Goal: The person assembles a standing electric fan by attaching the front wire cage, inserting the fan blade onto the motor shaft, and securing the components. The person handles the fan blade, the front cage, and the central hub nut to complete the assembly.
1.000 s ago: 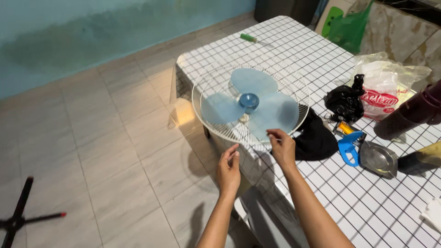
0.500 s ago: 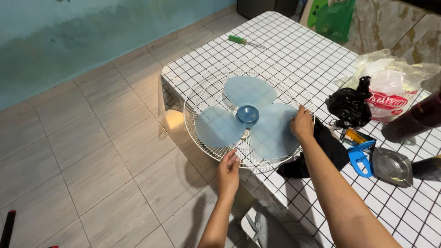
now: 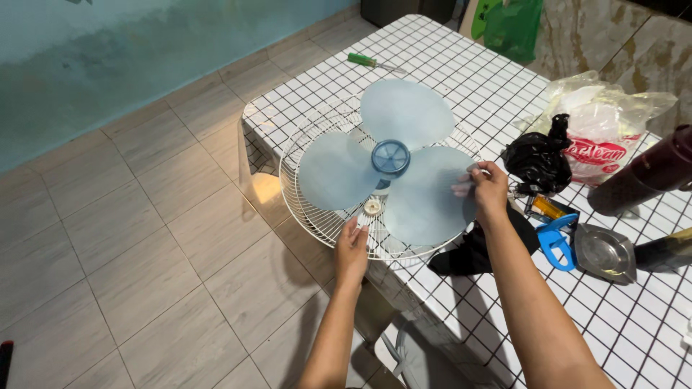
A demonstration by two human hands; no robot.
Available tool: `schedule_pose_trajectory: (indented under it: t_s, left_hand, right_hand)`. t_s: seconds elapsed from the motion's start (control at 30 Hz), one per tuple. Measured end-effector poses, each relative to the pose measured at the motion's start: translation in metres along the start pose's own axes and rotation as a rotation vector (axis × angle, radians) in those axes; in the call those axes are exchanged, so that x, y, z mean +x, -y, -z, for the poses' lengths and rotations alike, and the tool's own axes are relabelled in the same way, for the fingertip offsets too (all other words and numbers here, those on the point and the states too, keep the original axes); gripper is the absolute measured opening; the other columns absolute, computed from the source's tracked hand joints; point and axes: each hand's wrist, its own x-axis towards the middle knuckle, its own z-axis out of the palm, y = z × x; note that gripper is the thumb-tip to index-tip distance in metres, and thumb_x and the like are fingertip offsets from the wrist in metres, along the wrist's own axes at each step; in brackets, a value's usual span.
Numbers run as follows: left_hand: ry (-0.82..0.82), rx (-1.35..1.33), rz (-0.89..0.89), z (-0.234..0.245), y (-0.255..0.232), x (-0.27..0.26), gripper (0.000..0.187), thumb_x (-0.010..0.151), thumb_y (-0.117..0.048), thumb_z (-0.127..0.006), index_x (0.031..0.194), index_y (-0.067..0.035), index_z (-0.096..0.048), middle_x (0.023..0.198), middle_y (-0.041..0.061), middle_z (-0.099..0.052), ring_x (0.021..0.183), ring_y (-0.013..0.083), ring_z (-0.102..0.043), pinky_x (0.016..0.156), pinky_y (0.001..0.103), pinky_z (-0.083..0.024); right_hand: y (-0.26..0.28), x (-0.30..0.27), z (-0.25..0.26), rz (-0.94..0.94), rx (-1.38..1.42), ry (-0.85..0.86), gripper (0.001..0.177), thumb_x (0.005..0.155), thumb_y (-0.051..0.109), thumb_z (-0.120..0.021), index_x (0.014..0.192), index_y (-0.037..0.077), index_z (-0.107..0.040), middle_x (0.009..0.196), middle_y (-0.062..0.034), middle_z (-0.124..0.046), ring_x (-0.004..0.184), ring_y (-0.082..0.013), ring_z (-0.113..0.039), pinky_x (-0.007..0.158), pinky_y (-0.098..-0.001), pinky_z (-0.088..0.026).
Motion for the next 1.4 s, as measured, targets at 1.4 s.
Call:
schedule_pose_trajectory:
  t_s: [1.4]
  left_hand:
    - [-0.527, 0.088, -0.399, 0.095, -0.062, -0.407, 0.101, 0.066, -0.014, -0.086, 0.149, -0.015, -0.029, 0.141, 0.010, -0.037, 0.129, 0.0269, -0.046, 0.092, 0.041, -0.055]
  right_hand:
    - [-0.060, -0.391, -0.025, -0.650, 0.256, 0.961, 0.047, 0.100, 0.037, -0.057, 0.131, 0.002, -0.056, 0.121, -0.0111, -0.062, 0.107, -0.0226, -0.055, 0.089, -0.0436, -0.047]
